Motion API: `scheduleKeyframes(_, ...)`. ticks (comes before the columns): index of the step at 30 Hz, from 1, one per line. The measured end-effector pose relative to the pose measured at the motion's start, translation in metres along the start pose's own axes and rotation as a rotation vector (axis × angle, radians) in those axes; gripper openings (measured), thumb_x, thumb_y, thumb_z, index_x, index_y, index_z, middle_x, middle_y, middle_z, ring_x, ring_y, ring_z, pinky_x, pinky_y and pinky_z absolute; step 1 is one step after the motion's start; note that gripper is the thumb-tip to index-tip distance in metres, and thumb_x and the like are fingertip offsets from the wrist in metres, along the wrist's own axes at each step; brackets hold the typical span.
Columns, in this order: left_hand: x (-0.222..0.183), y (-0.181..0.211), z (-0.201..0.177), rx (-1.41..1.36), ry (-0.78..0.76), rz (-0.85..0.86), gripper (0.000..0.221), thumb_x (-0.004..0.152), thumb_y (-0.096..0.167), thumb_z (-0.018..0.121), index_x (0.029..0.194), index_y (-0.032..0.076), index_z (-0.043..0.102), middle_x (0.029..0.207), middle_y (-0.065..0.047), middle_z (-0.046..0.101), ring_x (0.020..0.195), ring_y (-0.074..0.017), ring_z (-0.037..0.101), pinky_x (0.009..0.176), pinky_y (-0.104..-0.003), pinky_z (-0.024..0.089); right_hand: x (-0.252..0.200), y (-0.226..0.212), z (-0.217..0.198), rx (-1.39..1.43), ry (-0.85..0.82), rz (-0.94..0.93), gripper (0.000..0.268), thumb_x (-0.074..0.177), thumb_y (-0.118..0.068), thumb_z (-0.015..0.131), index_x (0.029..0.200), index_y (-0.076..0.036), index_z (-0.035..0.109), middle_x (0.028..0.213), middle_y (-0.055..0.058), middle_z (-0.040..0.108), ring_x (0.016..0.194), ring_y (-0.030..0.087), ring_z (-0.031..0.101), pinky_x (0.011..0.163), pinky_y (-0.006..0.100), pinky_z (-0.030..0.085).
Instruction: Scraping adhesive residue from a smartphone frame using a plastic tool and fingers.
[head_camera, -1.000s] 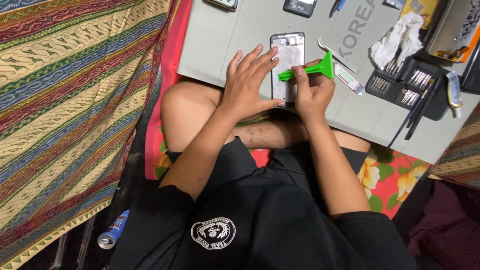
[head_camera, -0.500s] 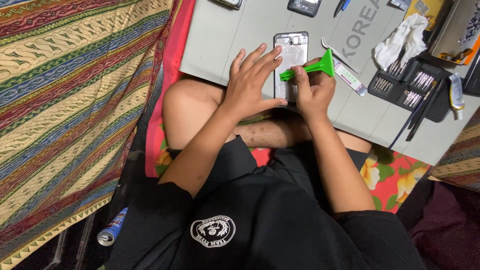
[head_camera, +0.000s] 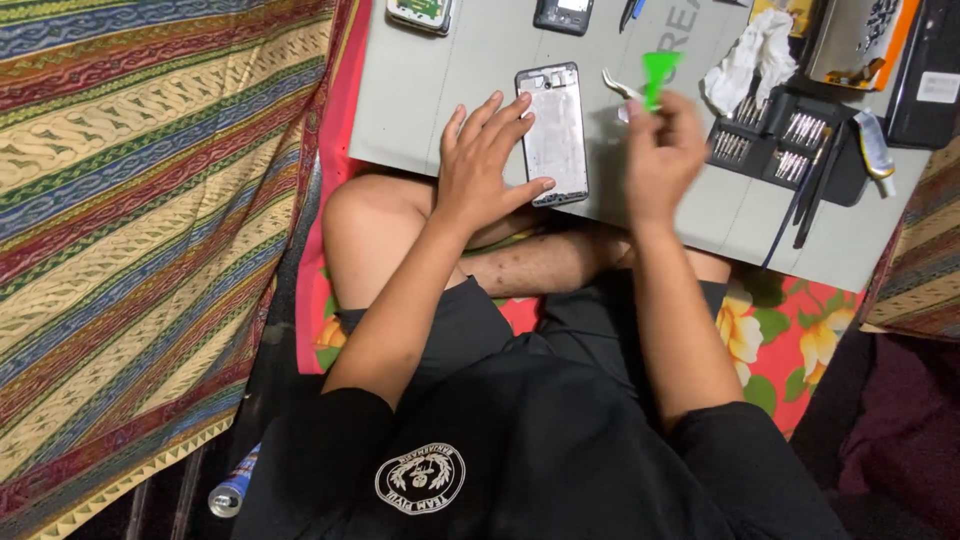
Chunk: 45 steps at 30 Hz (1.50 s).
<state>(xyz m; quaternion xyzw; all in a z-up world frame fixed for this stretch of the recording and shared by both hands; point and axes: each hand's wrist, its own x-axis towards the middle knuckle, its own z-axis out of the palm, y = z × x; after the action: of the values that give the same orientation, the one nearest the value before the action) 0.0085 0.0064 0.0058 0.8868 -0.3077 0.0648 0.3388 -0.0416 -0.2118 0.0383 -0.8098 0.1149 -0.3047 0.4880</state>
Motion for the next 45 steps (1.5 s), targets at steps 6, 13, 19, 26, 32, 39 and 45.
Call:
scheduleKeyframes(6,-0.003,-0.001,0.001,0.004,0.007,0.003,0.074,0.079,0.054,0.085,0.137,0.014,0.063,0.155,0.005,0.050,0.150,-0.0215,0.037,0.125,-0.051,0.014,0.044,0.032,-0.052,-0.785,0.003,-0.290,0.021,0.093,-0.017,0.085,0.103,-0.001,0.075,0.078,0.009,0.069,0.064,0.025,0.063,0.065,0.037,0.053)
scheduleKeyframes(13,-0.003,-0.002,0.004,0.027,0.008,0.003,0.077,0.078,0.055,0.086,0.139,0.015,0.061,0.154,0.004,0.051,0.150,-0.0215,0.036,0.125,-0.050,0.014,0.063,0.035,-0.046,-1.039,0.039,-0.456,0.029,0.098,-0.033,0.084,0.103,-0.006,0.075,0.092,0.011,0.067,0.069,0.030,0.066,0.060,0.039,0.053)
scheduleKeyframes(19,-0.005,-0.003,0.002,0.041,0.026,0.039,0.068,0.088,0.052,0.075,0.140,0.012,0.060,0.157,0.004,0.047,0.150,-0.0212,0.036,0.125,-0.050,0.015,0.108,0.027,0.003,-0.845,-0.015,-0.651,0.018,0.091,-0.013,0.082,0.108,-0.008,0.077,0.099,0.009,0.071,0.087,0.028,0.064,0.075,0.038,0.053)
scheduleKeyframes(26,-0.005,-0.003,0.005,0.064,0.098,0.038,0.049,0.096,0.043,0.066,0.136,0.015,0.064,0.155,0.006,0.051,0.148,-0.0205,0.041,0.124,-0.049,0.020,0.134,0.066,0.045,-0.923,-0.094,-0.503,0.025,0.087,-0.022,0.086,0.090,-0.001,0.074,0.091,0.016,0.071,0.072,0.036,0.067,0.064,0.045,0.055)
scheduleKeyframes(32,-0.006,-0.003,0.005,0.061,0.082,0.027,0.045,0.097,0.039,0.063,0.136,0.016,0.065,0.156,0.008,0.049,0.148,-0.0200,0.041,0.124,-0.049,0.020,0.132,0.070,0.050,-0.842,-0.015,-0.380,0.011,0.082,-0.009,0.075,0.085,0.001,0.071,0.080,0.019,0.069,0.061,0.040,0.064,0.060,0.047,0.055)
scheduleKeyframes(39,-0.006,-0.001,0.002,0.056,0.086,0.025,0.045,0.096,0.038,0.066,0.134,0.015,0.066,0.155,0.008,0.049,0.148,-0.0195,0.041,0.124,-0.049,0.021,0.113,0.038,0.023,-0.540,0.069,-0.374,0.018,0.082,0.007,0.062,0.097,-0.001,0.055,0.079,0.014,0.069,0.063,0.029,0.066,0.063,0.042,0.057)
scheduleKeyframes(45,-0.005,0.000,0.001,0.050,0.087,0.032,0.045,0.095,0.037,0.067,0.134,0.014,0.066,0.155,0.008,0.050,0.147,-0.0199,0.042,0.124,-0.049,0.021,0.059,-0.024,-0.021,0.329,-0.156,0.392,0.038,0.095,0.000,0.045,0.127,-0.005,0.063,0.095,0.009,0.072,0.049,0.013,0.056,0.040,0.022,0.043)
